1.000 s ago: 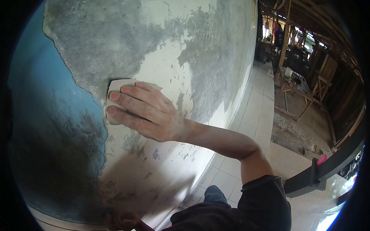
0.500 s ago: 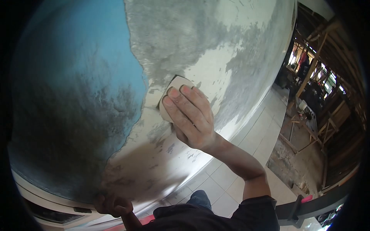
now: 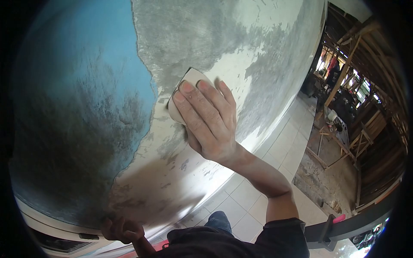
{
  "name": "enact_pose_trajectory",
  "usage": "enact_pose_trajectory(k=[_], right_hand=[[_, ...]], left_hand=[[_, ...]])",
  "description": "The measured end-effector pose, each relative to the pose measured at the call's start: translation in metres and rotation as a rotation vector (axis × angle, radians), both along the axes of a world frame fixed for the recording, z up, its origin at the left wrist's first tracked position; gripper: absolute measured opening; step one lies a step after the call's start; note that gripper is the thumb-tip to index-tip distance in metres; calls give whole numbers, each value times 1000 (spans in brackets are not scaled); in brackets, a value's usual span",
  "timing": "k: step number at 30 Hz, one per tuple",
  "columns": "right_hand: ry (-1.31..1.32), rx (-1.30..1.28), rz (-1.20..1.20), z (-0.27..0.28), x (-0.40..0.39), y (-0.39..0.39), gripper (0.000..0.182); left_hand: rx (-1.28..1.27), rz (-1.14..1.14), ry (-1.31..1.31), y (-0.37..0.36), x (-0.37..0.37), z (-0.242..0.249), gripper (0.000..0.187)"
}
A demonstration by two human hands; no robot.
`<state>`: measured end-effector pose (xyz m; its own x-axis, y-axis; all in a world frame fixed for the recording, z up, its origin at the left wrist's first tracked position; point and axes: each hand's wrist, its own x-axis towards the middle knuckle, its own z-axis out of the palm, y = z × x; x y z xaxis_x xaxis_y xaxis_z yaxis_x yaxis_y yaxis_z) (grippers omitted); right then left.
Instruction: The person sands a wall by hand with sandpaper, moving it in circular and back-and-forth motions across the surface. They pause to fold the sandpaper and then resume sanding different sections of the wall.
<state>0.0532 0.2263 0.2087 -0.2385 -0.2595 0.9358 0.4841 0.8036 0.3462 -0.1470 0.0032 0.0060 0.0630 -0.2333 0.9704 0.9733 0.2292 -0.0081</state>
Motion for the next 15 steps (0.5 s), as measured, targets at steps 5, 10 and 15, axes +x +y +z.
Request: enact_pose_trajectory(k=[5, 10, 15], right_hand=[[-36, -8, -121, -22, 11, 3, 35], [26, 7, -145, 1, 4, -1, 35], [-3, -19, -145, -18, 9, 2, 35]], left_hand=[[-72, -35, 172, 4, 3, 27, 46], [-120, -49, -1, -1, 16, 8, 47], [-128, -52, 176, 4, 4, 27, 49]])
